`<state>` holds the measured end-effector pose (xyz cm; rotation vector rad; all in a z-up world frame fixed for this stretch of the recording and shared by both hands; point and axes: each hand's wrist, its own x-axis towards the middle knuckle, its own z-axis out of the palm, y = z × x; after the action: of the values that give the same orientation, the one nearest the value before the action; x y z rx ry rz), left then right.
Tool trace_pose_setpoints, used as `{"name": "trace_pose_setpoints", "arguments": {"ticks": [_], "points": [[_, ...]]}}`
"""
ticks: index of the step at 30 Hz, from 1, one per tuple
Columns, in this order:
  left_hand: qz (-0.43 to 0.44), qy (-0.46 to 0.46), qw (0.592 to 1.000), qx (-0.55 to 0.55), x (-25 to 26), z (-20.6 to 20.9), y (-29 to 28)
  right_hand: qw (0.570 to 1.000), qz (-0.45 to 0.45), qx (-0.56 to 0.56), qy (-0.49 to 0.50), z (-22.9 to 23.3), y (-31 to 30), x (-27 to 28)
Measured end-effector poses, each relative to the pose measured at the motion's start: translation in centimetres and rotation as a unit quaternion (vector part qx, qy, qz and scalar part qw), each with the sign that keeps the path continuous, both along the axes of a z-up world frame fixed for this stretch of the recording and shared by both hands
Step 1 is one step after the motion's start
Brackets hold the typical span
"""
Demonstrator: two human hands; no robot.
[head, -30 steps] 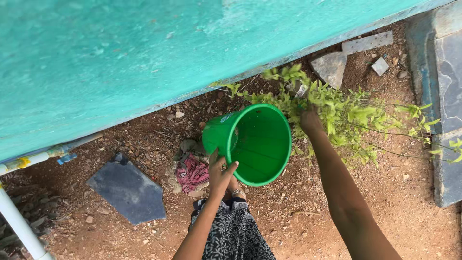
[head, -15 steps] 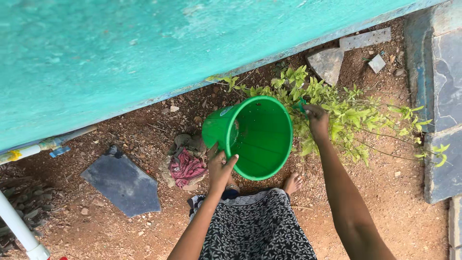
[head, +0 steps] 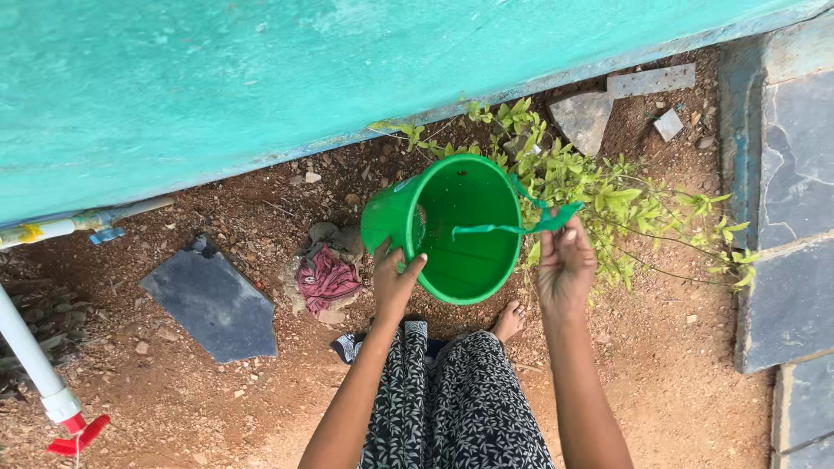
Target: The person carries a green bucket containing paper and plastic waste from a building to an outdoor area and empties the contents onto the ground among some bushes.
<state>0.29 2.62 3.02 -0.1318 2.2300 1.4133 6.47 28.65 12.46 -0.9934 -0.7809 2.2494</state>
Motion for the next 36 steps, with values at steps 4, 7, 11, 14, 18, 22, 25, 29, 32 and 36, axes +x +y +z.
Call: {"name": "trace_pose_setpoints", "arguments": {"ticks": [4, 7, 11, 14, 18, 22, 25, 29, 32, 36], "points": [[0.007, 0.001, 1.0, 0.021, -0.2, 0.9, 0.1, 0.998, 0.02, 0.049, -0.022, -0.8, -3.8, 0.5], [0.006, 0.008, 1.0, 0.025, 0.3, 1.5, -0.1, 0.963, 0.179, 0.194, -0.061, -3.6, -5.8, 0.4], [0.0, 0.004, 1.0, 0.023, 0.2, 2.7, -1.0, 0.867, 0.305, 0.321, -0.229, -3.6, -5.0, 0.0], [0.002, -0.002, 1.0, 0.031, -0.2, 4.1, -2.0, 0.764, 0.243, 0.516, -0.303, -2.1, -0.2, -0.2], [-0.016, -0.045, 0.999, 0.008, -1.9, 7.5, -3.1, 0.67, 0.165, 0.614, -0.384, -1.6, 11.1, -0.5], [-0.011, -0.075, 0.996, 0.045, -2.2, 11.5, -3.7, 0.602, 0.233, 0.665, -0.376, -3.9, 19.8, -0.7], [-0.01, -0.081, 0.996, 0.019, -2.5, 14.6, -2.1, 0.57, 0.347, 0.631, -0.395, -8.8, 24.0, -1.9], [-0.052, -0.021, 0.998, 0.001, -1.7, 20.4, 1.4, 0.463, 0.452, 0.7, -0.302, -17.7, 28.6, -1.5], [0.023, -0.086, 0.992, 0.093, -0.8, 24.5, 6.0, 0.505, 0.538, 0.535, -0.412, -22.3, 31.2, -0.1], [0.007, -0.04, 0.993, 0.11, -0.7, 28.2, 15.2, 0.556, 0.536, 0.579, -0.262, -22.1, 35.4, 4.6]]}}
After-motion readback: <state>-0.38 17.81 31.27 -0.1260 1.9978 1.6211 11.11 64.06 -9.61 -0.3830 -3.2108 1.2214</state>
